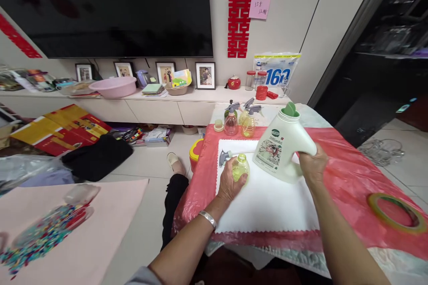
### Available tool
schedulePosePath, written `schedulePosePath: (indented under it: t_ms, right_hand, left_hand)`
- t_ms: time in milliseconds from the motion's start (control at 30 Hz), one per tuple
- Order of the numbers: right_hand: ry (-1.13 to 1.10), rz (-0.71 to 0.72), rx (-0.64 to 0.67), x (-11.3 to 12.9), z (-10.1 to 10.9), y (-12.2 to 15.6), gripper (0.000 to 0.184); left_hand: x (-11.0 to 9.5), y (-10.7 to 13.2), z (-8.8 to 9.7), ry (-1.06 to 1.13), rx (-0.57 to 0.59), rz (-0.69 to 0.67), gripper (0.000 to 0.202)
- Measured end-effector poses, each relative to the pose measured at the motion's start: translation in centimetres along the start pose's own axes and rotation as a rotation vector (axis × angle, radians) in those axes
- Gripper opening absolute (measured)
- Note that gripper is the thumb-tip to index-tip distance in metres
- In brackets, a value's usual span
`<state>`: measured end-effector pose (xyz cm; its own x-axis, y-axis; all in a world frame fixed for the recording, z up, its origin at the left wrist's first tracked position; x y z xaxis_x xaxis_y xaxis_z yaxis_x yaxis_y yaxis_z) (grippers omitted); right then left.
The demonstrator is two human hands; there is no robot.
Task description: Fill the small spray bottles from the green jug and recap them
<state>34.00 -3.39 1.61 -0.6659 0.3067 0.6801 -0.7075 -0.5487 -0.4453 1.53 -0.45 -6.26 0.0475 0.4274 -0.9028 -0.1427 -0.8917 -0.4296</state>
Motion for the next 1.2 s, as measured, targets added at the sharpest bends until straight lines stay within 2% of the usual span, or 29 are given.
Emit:
schedulePosePath:
  t_ms: [133,367,500,567,633,667,700,733,767,800,867,900,933,1033,1100,1200]
  right_hand:
    - [0.004,0.000,0.006,0.1,0.0,0.1,0.044]
    - [0.052,0.012,0.093,-0.1,-0.6,0.3,0.056]
    - [0.158,0.083,0.181,0.6,0.6,0.4,0.065]
    - [0.223,0.171,0.126,2.0,2.4,1.1,0.075]
    - [0.290,0.332,-0.052,4.9,5.1,2.9,0.080]
    - [0.299,0.439,-0.177,6.8,6.6,4.2,0.074]
    - [0.260,0.544,-0.228,8.8,7.3,5.6,0.063]
    - [0.182,0.642,-0.214,10.7,7.6,6.9,0.050]
    - [0.087,0.719,-0.132,12.5,7.2,7.8,0.037]
    - [0.007,0.750,0.030,14.1,5.9,8.3,0.030]
    - [-0.018,0.759,0.479,16.5,1.1,9.1,0.026]
    - [0.022,0.779,0.648,17.4,-1.4,9.5,0.024]
    - [0.060,0.812,0.764,18.2,-3.7,9.6,0.021]
    - [0.223,0.883,1.052,18.9,-11.1,9.9,0.019]
    - [0.349,0.925,1.182,18.5,-15.3,10.4,0.034]
    - [0.493,0.981,1.284,17.7,-19.1,11.8,0.039]
  left_hand:
    - [0.1,0.0,0.0,-0.007,0.003,0.007,0.067]
    - [0.3,-0.1,0.2,0.006,-0.015,0.018,0.069]
    - [0.2,-0.1,0.3,0.010,-0.024,0.025,0.068]
    - [0.2,-0.1,0.3,0.014,-0.021,0.040,0.068]
    - [0.3,-0.1,0.2,0.018,-0.014,0.045,0.069]
    - [0.3,-0.1,0.2,0.018,-0.011,0.042,0.069]
    - [0.2,0.0,0.2,0.017,-0.011,0.037,0.070]
    - [0.2,0.0,0.2,0.015,-0.014,0.031,0.069]
    - [0.2,0.0,0.1,0.011,-0.015,0.023,0.069]
    - [0.2,0.0,0.1,0.007,-0.014,0.014,0.069]
    - [0.1,0.1,0.0,0.004,-0.007,-0.002,0.069]
    - [0.0,0.1,-0.1,0.004,-0.001,-0.008,0.069]
    - [0.0,0.1,-0.2,0.003,0.004,-0.013,0.069]
    - [0.1,0.2,-0.3,-0.008,0.009,-0.027,0.067]
    - [0.0,0.3,-0.2,-0.013,0.003,-0.038,0.065]
    - [-0.1,0.4,-0.1,-0.006,0.000,-0.041,0.063]
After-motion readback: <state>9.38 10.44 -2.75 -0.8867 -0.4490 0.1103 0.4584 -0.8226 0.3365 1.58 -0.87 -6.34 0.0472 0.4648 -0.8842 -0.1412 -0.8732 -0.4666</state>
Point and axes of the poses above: each hand's wrist, its own y-axis away from the middle knuckle, its own z-axis out of the back of the hand, x = y × z, the point moved 8 cm from there along -y, towards the middle knuckle, and after that the axes turned 15 degrees about y, right-handed, at the moved point
